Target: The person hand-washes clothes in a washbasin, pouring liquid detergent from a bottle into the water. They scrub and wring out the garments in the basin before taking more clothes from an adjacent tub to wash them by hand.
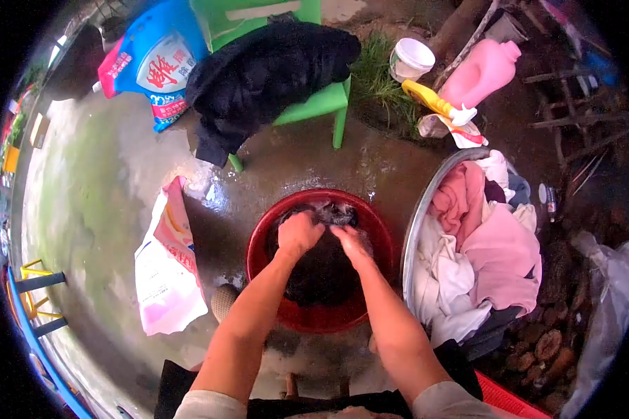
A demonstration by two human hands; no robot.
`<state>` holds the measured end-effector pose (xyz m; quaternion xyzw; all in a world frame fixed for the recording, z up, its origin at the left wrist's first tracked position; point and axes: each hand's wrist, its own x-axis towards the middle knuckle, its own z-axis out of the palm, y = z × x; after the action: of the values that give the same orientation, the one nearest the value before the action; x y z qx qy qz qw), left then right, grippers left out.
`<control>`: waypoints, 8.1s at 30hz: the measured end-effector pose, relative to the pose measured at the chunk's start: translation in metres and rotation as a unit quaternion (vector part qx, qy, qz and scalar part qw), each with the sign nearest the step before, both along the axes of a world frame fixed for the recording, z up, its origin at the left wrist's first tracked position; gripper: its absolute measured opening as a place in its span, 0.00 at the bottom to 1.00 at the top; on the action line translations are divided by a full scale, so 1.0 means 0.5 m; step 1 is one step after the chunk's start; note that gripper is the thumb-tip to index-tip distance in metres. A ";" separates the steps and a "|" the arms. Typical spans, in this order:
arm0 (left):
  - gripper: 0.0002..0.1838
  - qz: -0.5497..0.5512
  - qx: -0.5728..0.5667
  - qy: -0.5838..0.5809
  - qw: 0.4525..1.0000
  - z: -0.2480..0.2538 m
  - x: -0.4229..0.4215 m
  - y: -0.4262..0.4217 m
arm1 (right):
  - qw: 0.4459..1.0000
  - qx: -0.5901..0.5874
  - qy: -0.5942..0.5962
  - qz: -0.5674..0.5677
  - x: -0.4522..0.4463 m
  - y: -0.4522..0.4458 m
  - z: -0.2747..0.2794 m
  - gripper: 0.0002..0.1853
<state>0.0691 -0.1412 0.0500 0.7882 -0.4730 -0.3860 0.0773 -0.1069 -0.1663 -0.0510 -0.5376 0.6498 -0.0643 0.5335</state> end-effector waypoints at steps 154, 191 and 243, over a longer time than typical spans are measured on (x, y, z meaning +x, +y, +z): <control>0.27 0.108 -0.207 0.501 0.834 0.389 -0.154 0.397 | 0.891 0.001 -0.453 0.023 -0.159 0.235 0.702 0.09; 0.21 -0.031 -0.391 0.134 0.910 0.427 -0.100 0.333 | 0.820 -0.343 -0.418 0.190 -0.110 0.215 0.831 0.25; 0.25 0.158 -0.391 0.360 0.832 0.416 -0.130 0.343 | 0.911 -0.136 -0.381 0.075 -0.168 0.174 0.814 0.36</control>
<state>0.0039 0.0304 0.2578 0.5616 -0.3924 -0.4076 0.6037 -0.1909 -0.0791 0.3562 -0.5871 0.3399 -0.3119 0.6652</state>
